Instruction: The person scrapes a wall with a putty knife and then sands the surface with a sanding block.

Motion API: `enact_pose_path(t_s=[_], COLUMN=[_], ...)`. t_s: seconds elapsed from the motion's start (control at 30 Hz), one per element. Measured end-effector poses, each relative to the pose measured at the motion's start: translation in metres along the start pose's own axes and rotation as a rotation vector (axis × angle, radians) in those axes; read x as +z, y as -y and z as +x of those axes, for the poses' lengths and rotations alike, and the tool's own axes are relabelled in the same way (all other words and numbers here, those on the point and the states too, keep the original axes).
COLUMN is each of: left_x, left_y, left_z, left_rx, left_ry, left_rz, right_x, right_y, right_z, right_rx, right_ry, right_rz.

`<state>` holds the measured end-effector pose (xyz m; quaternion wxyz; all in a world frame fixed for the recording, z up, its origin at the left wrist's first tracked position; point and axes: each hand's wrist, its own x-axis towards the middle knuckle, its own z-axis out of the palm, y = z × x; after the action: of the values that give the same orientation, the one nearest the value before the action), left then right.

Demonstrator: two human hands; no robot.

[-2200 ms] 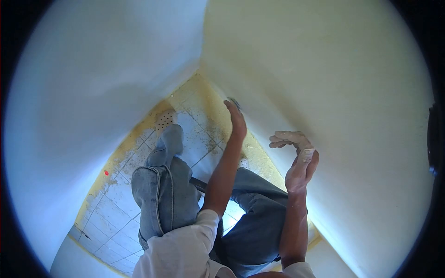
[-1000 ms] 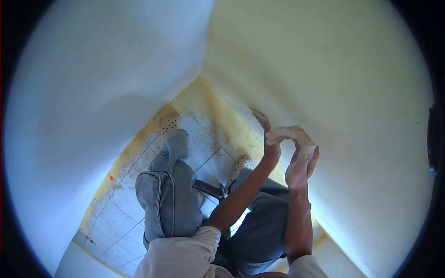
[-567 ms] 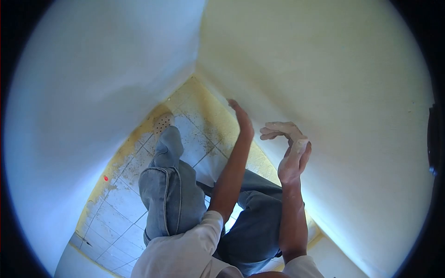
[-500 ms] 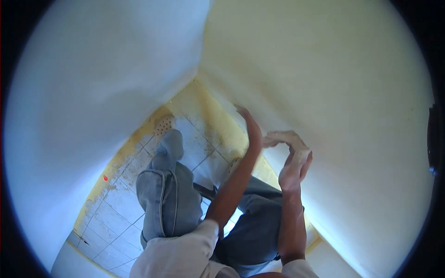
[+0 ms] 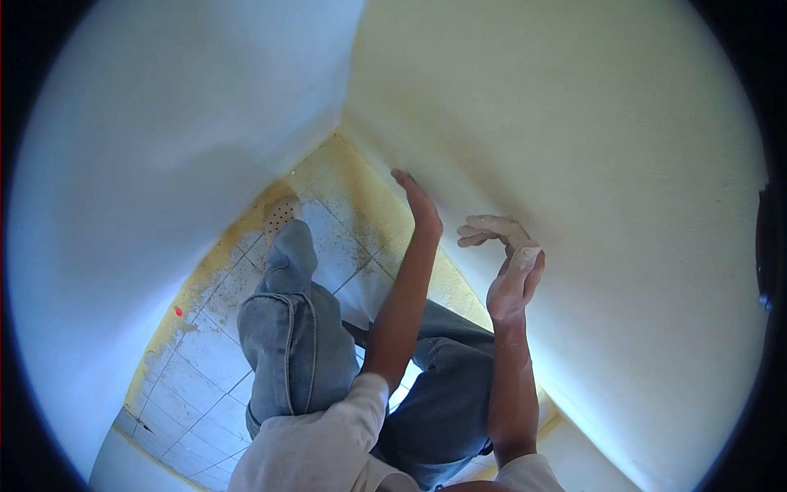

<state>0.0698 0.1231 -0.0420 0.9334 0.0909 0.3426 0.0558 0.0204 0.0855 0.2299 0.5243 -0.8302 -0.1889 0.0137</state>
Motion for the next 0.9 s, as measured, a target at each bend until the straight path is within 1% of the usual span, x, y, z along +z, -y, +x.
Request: enact_pose_path(t_s=[0.03,0.1,0.13,0.2,0.23,0.3,0.37,0.4,0.47,0.53,0.6,0.63,0.7,0.73,0.83,0.9], left_x=[0.000,0.039,0.037,0.024,0.016,-0.003,-0.002,0.011,0.017,-0.019,-0.010,-0.004,0.015,0.009,-0.002,0.007], left_y=[-0.006,-0.008,0.014,0.026,0.028,0.007,0.003,0.017,0.031,0.021,-0.007,-0.022,-0.006,0.005,-0.017,-0.016], left_z=[0.010,-0.030,-0.037,-0.040,-0.029,0.014,0.020,0.007,-0.024,0.018,0.021,0.021,0.002,-0.012,0.016,0.010], left_rx=[0.062,0.195,0.248,0.192,0.118,0.063,0.131,0.220,0.329,0.216,0.111,0.058,0.154,0.234,0.056,0.030], left_ry=[-0.024,-0.100,-0.034,-0.049,-0.052,-0.044,-0.078,-0.113,-0.152,0.032,0.054,0.059,-0.134,-0.008,-0.025,-0.007], left_rz=[0.029,0.302,0.232,0.296,0.304,0.066,0.066,0.180,0.580,0.313,0.169,0.097,0.376,0.369,0.241,0.209], right_x=[0.002,0.004,0.004,0.005,0.005,0.005,0.004,0.004,0.005,0.005,0.006,0.005,0.006,0.009,0.007,0.010], right_y=[0.003,0.003,0.004,0.003,0.003,0.005,0.006,0.005,0.003,0.001,0.005,0.006,0.004,0.003,0.007,0.018], right_z=[0.001,0.003,0.004,0.005,0.003,0.005,-0.002,0.000,0.005,0.008,0.011,0.008,0.002,0.004,0.010,0.011], right_rx=[-0.004,-0.027,-0.031,-0.041,-0.027,-0.021,-0.027,-0.038,-0.020,-0.006,-0.003,-0.004,-0.022,-0.018,0.003,0.021], right_ry=[0.024,0.027,0.027,0.005,-0.010,-0.036,-0.022,-0.015,-0.022,-0.016,-0.016,-0.004,0.012,0.008,0.031,0.044], right_rz=[0.021,0.060,0.079,0.127,0.109,0.066,0.081,0.089,0.093,0.069,0.021,0.044,0.110,0.115,0.088,0.068])
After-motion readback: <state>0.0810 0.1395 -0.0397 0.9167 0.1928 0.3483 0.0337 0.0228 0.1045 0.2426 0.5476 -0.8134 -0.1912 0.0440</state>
